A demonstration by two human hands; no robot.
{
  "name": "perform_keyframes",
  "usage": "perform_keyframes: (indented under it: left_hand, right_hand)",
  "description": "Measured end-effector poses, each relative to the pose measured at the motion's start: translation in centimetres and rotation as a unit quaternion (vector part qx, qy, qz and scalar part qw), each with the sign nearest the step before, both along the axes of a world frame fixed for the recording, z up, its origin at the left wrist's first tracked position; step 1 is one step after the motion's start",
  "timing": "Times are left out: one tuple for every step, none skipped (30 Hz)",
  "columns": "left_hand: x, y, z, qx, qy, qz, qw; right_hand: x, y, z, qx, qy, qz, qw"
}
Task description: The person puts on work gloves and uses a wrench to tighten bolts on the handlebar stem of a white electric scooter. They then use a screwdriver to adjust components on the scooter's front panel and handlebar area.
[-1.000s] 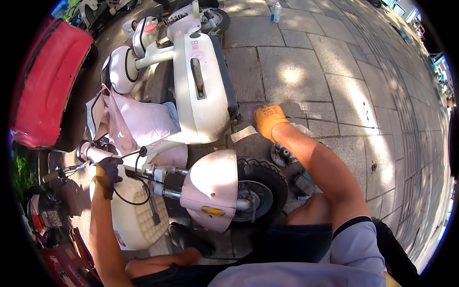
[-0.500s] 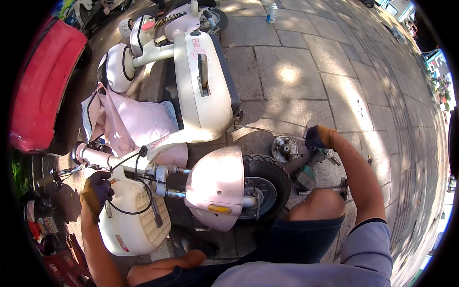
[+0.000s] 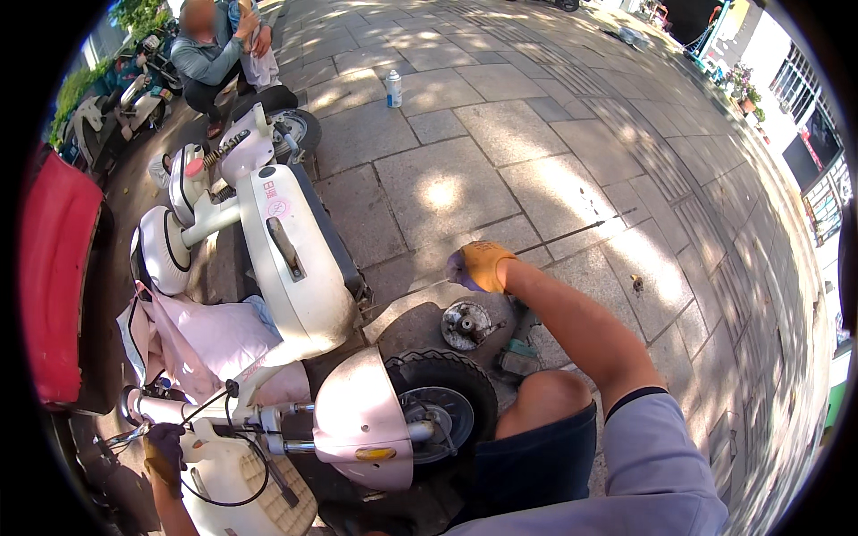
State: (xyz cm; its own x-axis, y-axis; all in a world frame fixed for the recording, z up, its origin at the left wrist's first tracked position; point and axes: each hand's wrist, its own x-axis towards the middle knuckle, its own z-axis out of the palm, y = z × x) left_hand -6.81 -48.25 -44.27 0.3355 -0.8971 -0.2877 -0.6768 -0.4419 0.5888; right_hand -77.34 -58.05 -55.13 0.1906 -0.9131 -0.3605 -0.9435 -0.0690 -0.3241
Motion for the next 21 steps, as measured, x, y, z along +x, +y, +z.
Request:
perform_keyframes:
  left_hand:
    - [2.8, 0.9, 0.7, -0.005, -0.013, 0.024, 1.0]
    - [5.3, 1.5, 1.0, -0.008, -0.02, 0.045, 0.999]
    - [6.6, 1.9, 1.1, -0.076, -0.05, -0.001, 0.996]
    - [9.1, 2.3, 2.1, -0.079, -0.007, 0.028, 0.996]
    - [10.9, 2.9, 3.4, -0.082, 0.03, 0.062, 0.994]
    - [10.7, 3.4, 4.0, -0.097, 0.06, 0.062, 0.992]
    - [10.1, 4.0, 4.4, -0.113, 0.091, 0.061, 0.988]
    - [9.3, 5.0, 5.0, -0.125, 0.118, 0.061, 0.983]
    - [7.5, 5.7, 5.5, -0.12, 0.077, 0.052, 0.988]
    - [4.9, 6.1, 5.8, -0.116, 0.041, 0.043, 0.991]
    - [3.5, 6.4, 6.1, -0.114, 0.003, 0.034, 0.993]
    - [6.2, 6.5, 5.5, -0.097, -0.02, 0.112, 0.989]
    - [6.9, 6.0, 4.6, -0.043, -0.021, 0.067, 0.997]
    - [7.0, 5.0, 4.0, 0.014, -0.02, 0.02, 0.999]
    - [6.6, 3.9, 3.8, 0.072, -0.018, -0.027, 0.997]
    - [4.3, 2.1, 4.2, 0.094, -0.17, -0.197, 0.961]
    - [2.6, 0.9, 3.2, 0.127, -0.123, -0.088, 0.98]
    - [1.4, -0.1, 3.0, 0.14, -0.175, -0.145, 0.964]
    - [0.2, -1.0, 3.2, 0.148, -0.231, -0.199, 0.941]
    - [-1.8, -1.7, 3.1, 0.179, -0.205, -0.146, 0.951]
    - [-0.4, -2.5, 2.0, 0.2, -0.22, -0.182, 0.937]
  right_hand:
    - [2.0, -1.1, -0.6, -0.012, -0.027, -0.008, 1.0]
    - [3.6, -1.7, -1.2, -0.022, -0.048, -0.019, 0.998]
    - [4.7, -2.2, -2.1, -0.027, -0.029, 0.006, 0.999]
    - [5.9, -2.7, -2.9, -0.032, -0.014, 0.034, 0.999]
    - [7.4, -2.8, -3.4, -0.022, 0.027, 0.058, 0.998]
    - [8.8, -2.8, -3.6, -0.012, 0.07, 0.082, 0.994]
    - [9.3, -2.8, -3.7, -0.002, 0.114, 0.105, 0.988]
    - [8.6, -2.6, -4.2, -0.017, 0.033, 0.047, 0.998]
    - [7.6, -2.5, -4.1, 0.024, 0.008, 0.025, 0.999]
    - [6.1, -2.5, -3.7, 0.063, -0.012, 0.003, 0.998]
    - [4.1, -2.1, -3.6, 0.056, -0.014, -0.003, 0.998]
    - [2.2, -1.9, -3.7, 0.044, -0.022, -0.005, 0.999]
    - [-0.8, -1.4, -4.1, 0.05, -0.025, -0.046, 0.997]
    - [-3.9, -0.9, -4.2, 0.05, -0.051, -0.043, 0.997]
    - [-6.8, -0.3, -4.1, 0.051, -0.077, -0.041, 0.995]
    - [-10.1, 0.7, -3.9, 0.013, -0.092, -0.01, 0.996]
    - [-12.2, 1.2, -3.5, -0.026, -0.113, 0.027, 0.993]
    - [-12.3, 1.3, -2.8, 0.014, -0.143, -0.037, 0.989]
    - [-11.6, 1.6, -1.8, 0.059, -0.178, -0.094, 0.978]
    - [-11.3, 2.2, -0.9, 0.051, -0.161, -0.094, 0.981]
    - [-10.3, 2.5, -0.3, 0.043, -0.154, -0.088, 0.983]
